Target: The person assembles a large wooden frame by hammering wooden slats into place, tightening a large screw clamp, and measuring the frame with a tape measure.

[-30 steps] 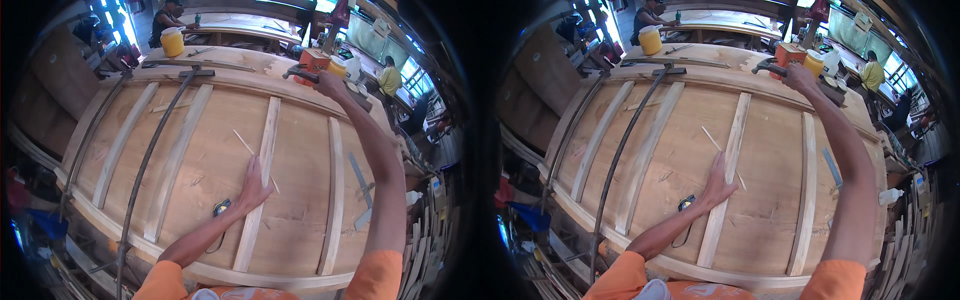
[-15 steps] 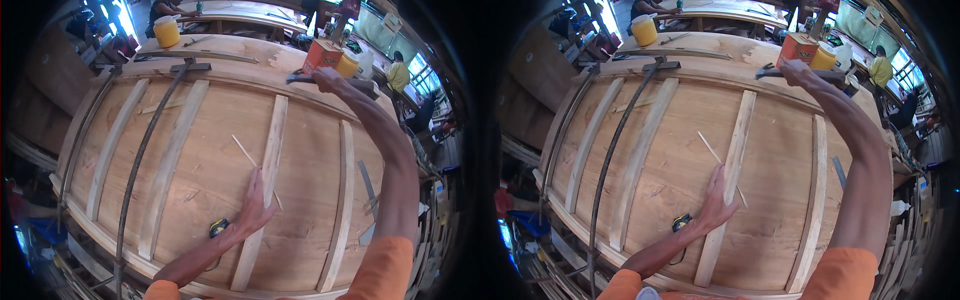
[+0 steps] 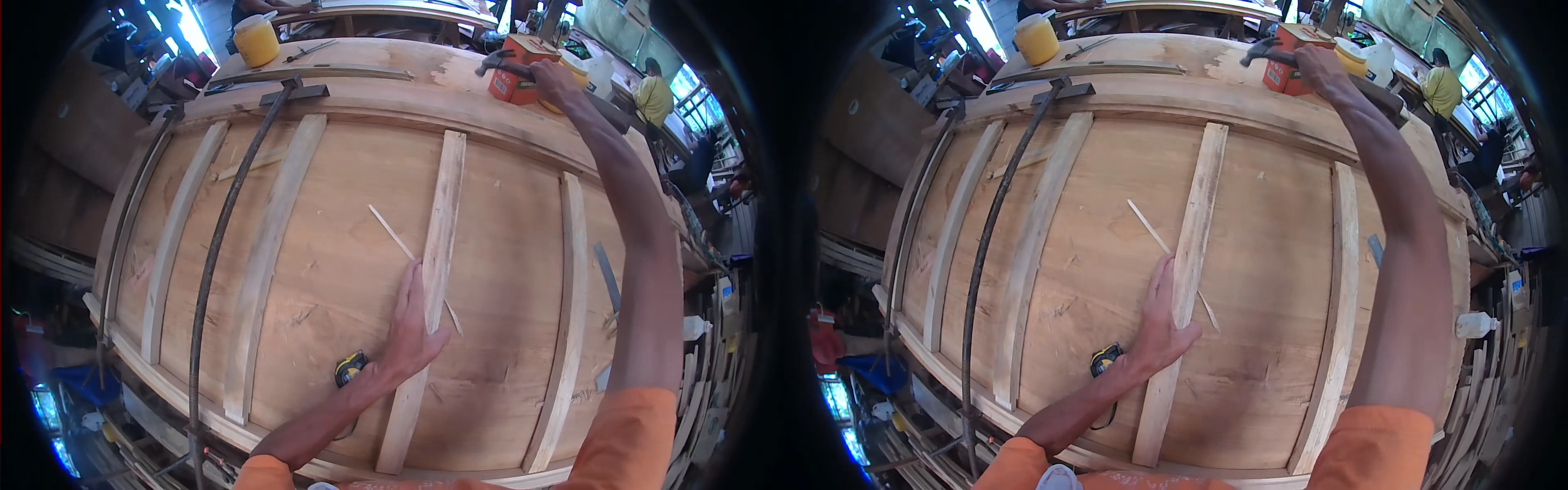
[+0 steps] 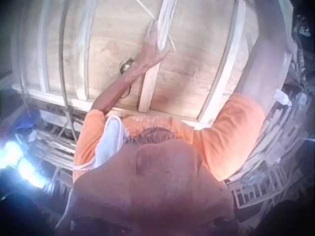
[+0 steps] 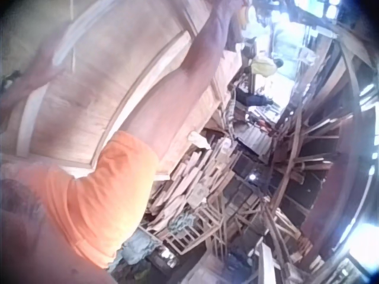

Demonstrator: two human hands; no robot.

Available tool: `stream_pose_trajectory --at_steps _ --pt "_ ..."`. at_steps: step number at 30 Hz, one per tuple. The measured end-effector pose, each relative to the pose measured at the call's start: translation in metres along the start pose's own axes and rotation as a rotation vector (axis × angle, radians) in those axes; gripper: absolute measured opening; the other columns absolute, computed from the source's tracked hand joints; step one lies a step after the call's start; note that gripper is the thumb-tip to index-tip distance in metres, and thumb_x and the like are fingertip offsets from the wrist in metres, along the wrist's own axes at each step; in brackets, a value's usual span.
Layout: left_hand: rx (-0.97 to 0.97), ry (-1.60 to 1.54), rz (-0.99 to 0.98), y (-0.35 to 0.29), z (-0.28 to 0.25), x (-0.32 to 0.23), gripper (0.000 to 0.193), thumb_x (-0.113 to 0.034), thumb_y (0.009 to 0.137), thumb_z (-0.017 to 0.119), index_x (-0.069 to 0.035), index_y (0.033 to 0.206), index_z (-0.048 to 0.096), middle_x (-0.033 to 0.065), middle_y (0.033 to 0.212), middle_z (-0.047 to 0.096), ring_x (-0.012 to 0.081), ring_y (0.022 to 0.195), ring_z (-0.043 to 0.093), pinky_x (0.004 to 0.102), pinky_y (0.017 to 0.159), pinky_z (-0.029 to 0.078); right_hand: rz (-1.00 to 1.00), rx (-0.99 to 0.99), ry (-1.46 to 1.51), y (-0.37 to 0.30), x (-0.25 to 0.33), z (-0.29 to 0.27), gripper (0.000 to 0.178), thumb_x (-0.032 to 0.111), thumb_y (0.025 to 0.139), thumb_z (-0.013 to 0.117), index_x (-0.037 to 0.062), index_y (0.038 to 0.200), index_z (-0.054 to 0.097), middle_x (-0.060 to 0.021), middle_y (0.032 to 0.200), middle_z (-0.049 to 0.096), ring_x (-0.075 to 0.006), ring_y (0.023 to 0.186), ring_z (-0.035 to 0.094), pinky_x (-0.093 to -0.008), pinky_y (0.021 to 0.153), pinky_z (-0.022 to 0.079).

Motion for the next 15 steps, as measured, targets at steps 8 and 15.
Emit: stream_pose_trajectory --at_steps 8,15 --pt "0.002 0.018 -0.039 0.001 -0.010 0.006 0.100 0.001 0.071 0.071 0.013 0.159 0.025 0.0346 0.162 0.032 0.0491 0.155 0.029 0.0458 0.127 0.030 -0.346 0.099 0.039 -0.036 0.058 0.036 0.023 -0.001 0.080 0.063 -0.0022 0.101 0.071 -0.0210 0.102 0.073 -0.0404 0.105 0.072 -0.0506 0.088 0.058" --pt "0.007 0.025 -0.029 -0.004 -0.008 0.008 0.096 0.001 0.075 0.069 0.014 0.159 0.024 0.0338 0.164 0.029 0.0482 0.155 0.029 0.0458 0.126 0.031 0.051 -0.090 0.449 -0.096 0.054 0.025 0.019 0.011 0.085 0.068 0.0016 0.101 0.070 -0.0236 0.095 0.073 -0.0437 0.095 0.072 -0.0531 0.083 0.054"
Point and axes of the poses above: each hand's wrist, its own y-axis towards the middle knuckle, its own z-axis out of the palm, x = y × z, the point moved 10 cm from there along y, towards the middle knuckle
